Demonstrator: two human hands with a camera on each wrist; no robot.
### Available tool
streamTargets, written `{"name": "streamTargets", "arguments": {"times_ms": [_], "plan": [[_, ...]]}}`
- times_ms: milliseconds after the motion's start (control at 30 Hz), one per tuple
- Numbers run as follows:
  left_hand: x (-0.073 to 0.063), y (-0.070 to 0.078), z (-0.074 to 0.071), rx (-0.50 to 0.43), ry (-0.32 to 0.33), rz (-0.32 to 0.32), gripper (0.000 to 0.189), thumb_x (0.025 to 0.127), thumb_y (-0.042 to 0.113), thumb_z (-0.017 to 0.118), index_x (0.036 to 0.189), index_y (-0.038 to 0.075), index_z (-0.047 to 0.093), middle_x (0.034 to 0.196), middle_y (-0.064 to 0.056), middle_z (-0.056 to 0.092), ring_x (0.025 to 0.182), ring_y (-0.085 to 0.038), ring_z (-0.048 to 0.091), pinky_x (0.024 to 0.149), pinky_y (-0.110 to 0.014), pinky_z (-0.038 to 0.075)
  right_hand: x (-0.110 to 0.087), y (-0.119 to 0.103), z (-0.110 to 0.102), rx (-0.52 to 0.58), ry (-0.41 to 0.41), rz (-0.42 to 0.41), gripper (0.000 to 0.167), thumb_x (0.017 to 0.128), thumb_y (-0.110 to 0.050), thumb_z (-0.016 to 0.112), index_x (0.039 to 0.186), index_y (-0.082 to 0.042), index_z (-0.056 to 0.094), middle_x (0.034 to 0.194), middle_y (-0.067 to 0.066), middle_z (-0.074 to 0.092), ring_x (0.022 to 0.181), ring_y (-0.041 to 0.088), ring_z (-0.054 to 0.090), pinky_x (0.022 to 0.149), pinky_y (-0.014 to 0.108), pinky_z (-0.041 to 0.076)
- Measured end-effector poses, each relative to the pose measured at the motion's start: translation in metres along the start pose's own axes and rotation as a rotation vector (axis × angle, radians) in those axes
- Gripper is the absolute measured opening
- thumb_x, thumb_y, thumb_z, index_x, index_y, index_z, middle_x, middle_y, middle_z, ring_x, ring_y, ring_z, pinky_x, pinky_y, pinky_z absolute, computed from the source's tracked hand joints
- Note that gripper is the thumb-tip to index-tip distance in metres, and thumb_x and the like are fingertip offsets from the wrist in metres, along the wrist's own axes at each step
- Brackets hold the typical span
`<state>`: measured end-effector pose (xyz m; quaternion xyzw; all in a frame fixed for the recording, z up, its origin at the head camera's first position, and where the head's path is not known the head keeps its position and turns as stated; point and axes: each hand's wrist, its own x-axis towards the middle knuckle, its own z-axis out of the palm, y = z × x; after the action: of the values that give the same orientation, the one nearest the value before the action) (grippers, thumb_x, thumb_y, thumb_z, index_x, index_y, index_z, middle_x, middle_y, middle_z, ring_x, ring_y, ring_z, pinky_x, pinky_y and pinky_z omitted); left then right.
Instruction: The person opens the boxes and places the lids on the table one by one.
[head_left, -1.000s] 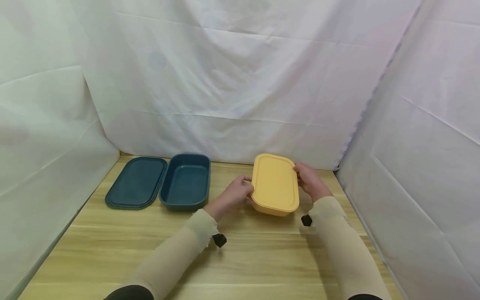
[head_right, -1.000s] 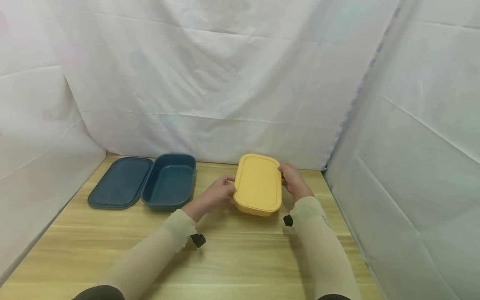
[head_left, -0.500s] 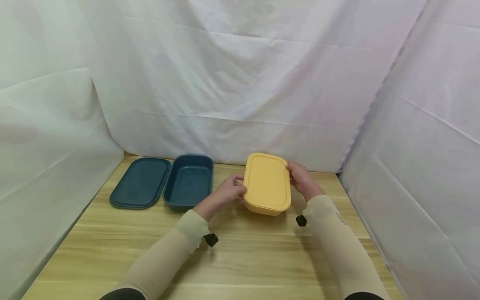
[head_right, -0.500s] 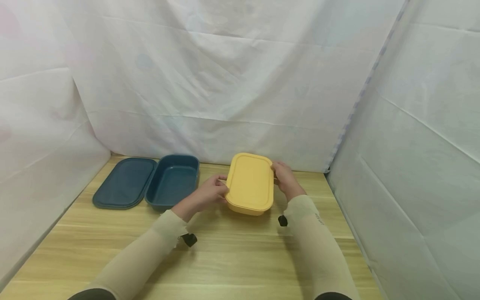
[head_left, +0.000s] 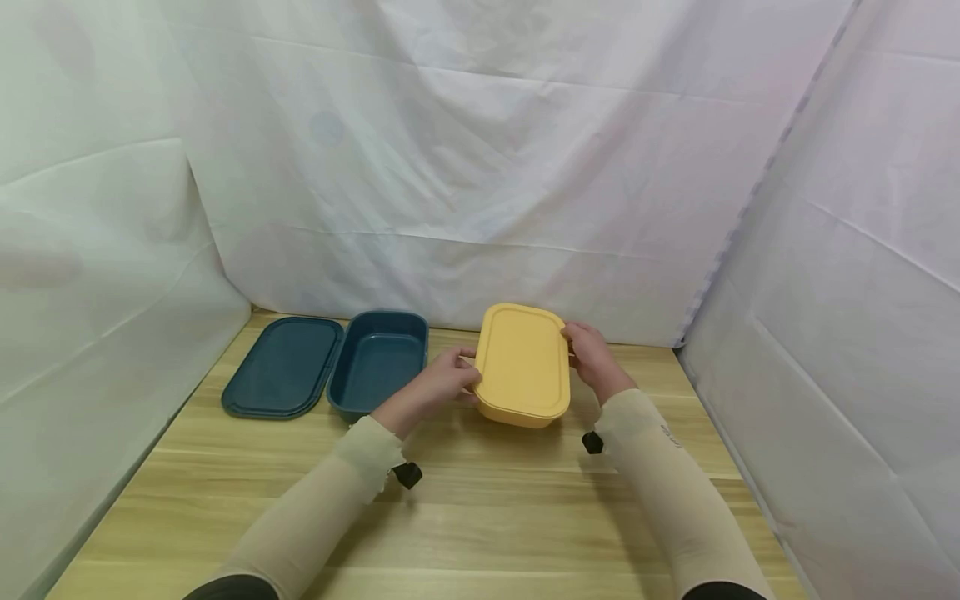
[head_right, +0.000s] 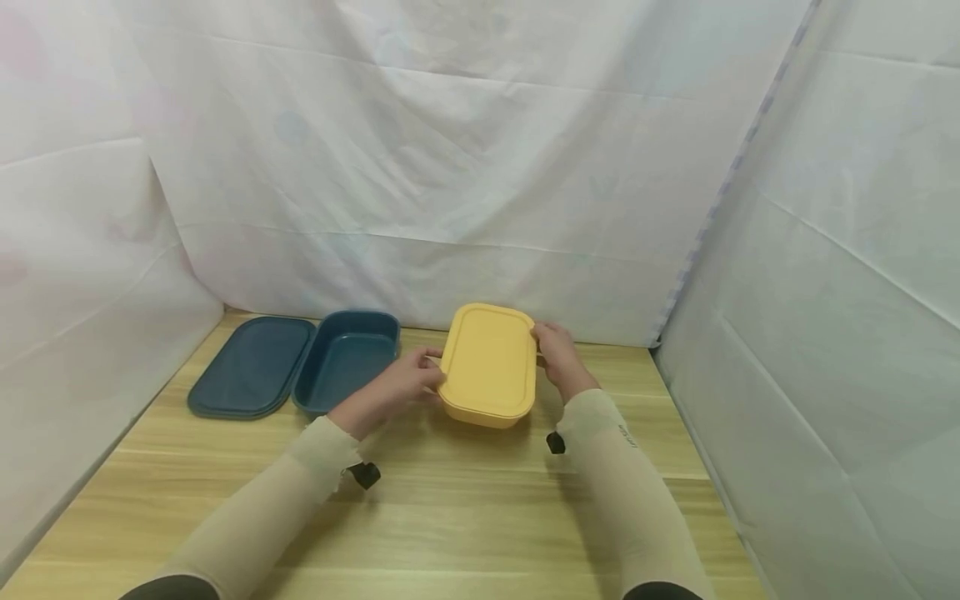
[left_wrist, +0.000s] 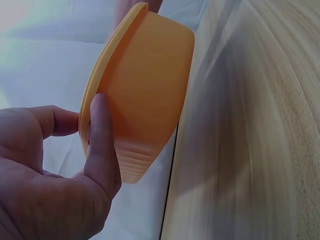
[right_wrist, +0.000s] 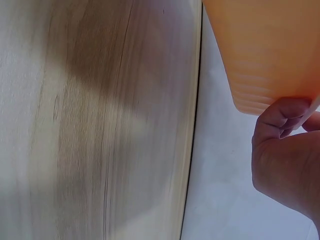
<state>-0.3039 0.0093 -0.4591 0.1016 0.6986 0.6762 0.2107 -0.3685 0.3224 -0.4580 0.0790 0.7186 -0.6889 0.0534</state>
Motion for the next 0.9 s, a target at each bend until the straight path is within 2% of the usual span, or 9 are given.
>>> {"name": "streamTargets", "arguments": {"times_ms": [133,267,533,700,900], "plan": [[-0.002,-0.001,-0.004,0.019,0.01,-0.004,0.054,0.102,0.003,0.061,0.155,-0.002,0.048,0.117,-0.022,0.063,0.093,-0.028,0.073,0.099,-0.061,0.06,0.002,0.0,0.004,0.012,-0.007,-0.001,0.055,0.113,-0.016,0.051,0.164,0.003,0.046,0.102,0.005,0.063,0.087,0.014,0.065,0.073,0.026,0.058],[-0.004,-0.003,-0.008,0.033,0.013,-0.003,0.053,0.103,0.005,0.062,0.154,0.0,0.049,0.118,-0.022,0.063,0.093,-0.029,0.073,0.098,-0.059,0.062,0.002,0.0,0.008,0.025,-0.004,-0.001,0.056,0.113,-0.017,0.052,0.165,0.001,0.047,0.105,0.007,0.064,0.088,0.015,0.065,0.074,0.027,0.058],[-0.007,-0.004,-0.015,0.04,0.019,0.007,0.054,0.102,0.007,0.063,0.154,0.001,0.049,0.121,-0.022,0.063,0.094,-0.03,0.075,0.098,-0.059,0.061,0.004,-0.002,0.016,0.01,-0.021,-0.004,0.056,0.115,-0.021,0.052,0.168,-0.002,0.045,0.122,0.012,0.065,0.098,0.018,0.068,0.083,0.031,0.061],[-0.009,-0.003,-0.018,0.035,0.03,0.0,0.053,0.101,0.007,0.063,0.152,0.0,0.05,0.12,-0.022,0.064,0.095,-0.029,0.075,0.103,-0.063,0.058,0.004,-0.005,0.022,0.004,-0.025,0.009,0.053,0.118,-0.022,0.053,0.166,-0.001,0.047,0.121,0.011,0.068,0.099,0.018,0.07,0.082,0.03,0.062],[-0.01,-0.006,-0.022,0.031,0.054,-0.004,0.055,0.101,0.006,0.064,0.153,0.0,0.049,0.119,-0.021,0.064,0.095,-0.028,0.075,0.102,-0.063,0.058,0.006,-0.005,0.027,-0.011,-0.029,0.012,0.054,0.118,-0.023,0.053,0.167,-0.001,0.046,0.123,0.011,0.068,0.099,0.018,0.071,0.084,0.032,0.062]]}}
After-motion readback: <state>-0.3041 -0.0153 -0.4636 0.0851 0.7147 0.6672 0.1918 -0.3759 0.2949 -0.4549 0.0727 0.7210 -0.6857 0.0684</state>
